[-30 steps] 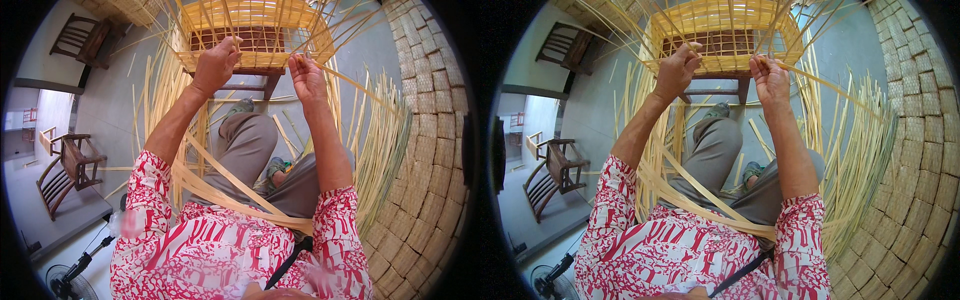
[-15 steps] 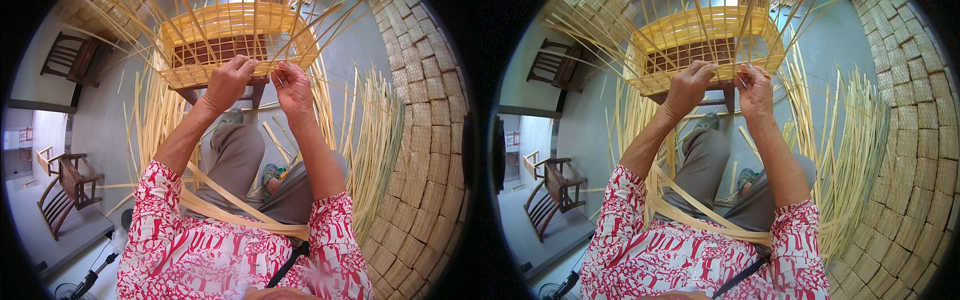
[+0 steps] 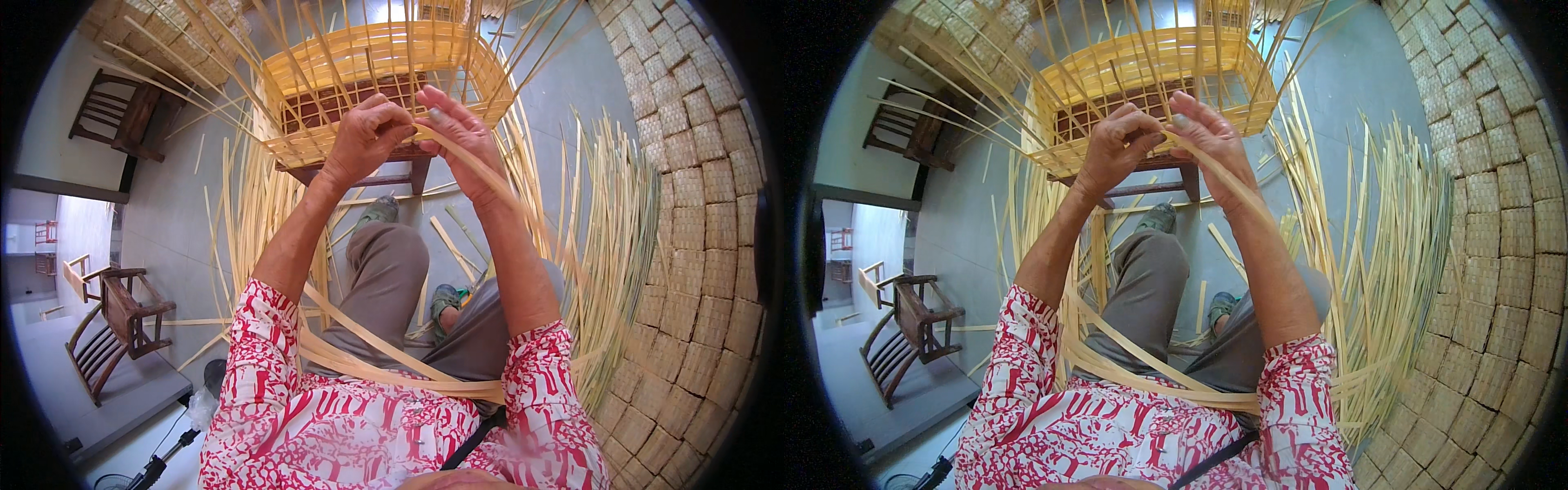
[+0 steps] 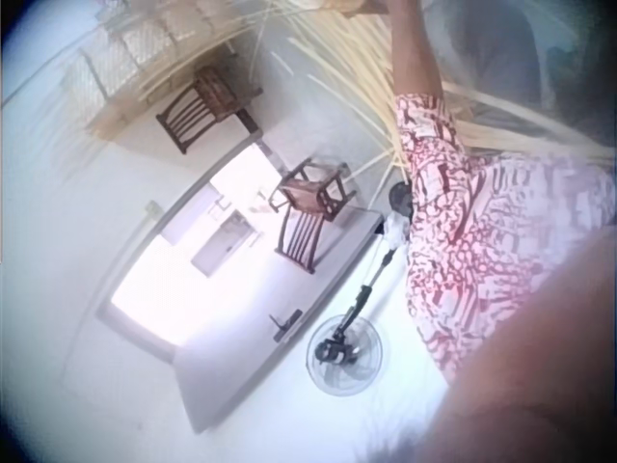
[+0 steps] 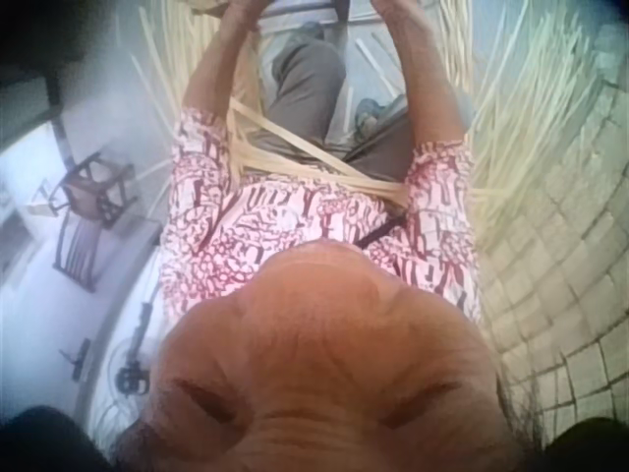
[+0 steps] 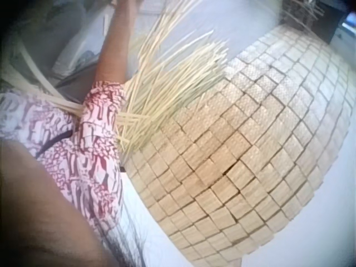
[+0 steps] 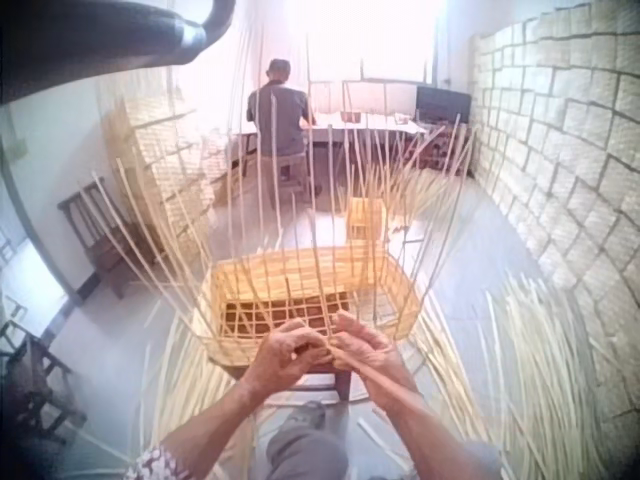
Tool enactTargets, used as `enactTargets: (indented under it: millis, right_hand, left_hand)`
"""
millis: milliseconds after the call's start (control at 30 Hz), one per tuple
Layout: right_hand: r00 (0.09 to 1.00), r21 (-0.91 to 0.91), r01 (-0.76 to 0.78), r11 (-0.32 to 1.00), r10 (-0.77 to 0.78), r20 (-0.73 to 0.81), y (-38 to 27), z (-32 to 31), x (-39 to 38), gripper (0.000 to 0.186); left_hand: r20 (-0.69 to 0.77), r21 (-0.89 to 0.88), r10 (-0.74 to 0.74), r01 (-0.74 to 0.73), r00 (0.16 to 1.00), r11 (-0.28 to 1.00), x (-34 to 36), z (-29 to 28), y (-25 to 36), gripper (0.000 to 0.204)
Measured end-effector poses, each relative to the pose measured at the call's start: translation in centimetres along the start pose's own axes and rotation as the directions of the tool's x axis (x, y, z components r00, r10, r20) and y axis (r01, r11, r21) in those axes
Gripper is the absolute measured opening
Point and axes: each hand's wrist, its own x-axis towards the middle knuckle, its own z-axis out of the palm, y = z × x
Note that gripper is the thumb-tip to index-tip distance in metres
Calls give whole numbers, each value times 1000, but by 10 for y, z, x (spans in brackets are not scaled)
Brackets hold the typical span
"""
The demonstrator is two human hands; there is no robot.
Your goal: The person weaves thin bamboo strips into a basket frame using both hands. They interlace the strips through the existing structure, periodically rotating the basket to continue the pattern.
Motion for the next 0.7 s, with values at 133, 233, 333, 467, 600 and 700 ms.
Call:
enactTargets:
  millis: [133,233,333,467,600,700]
  right_hand:
    - [976,-321,217,922,-192,107,1,12,1,37]
    - [961,-394,274,877,-236,143,7,3,7,25]
    - [968,-303,252,919,-242,70,9,4,4,15]
    - [965,46,205,978,-194,-176,14,19,-7,12]
    - [967,541,108,834,38,-251,19,14,-19,13]
    - [946,605,140,784,75,-316,27,16,-19,12]
  left_hand:
    - [7,-14,18,-18,1000,1000,2,-2,1,12]
    - [-13,-61,-21,20,1000,998,5,1,1,9]
    - [-10,-79,-38,37,999,996,6,5,0,8]
    - [-69,-76,-73,68,995,995,5,9,1,8]
    - [-182,-19,-106,104,977,994,7,20,-1,7]
    - [-246,138,-90,127,965,982,12,31,3,5]
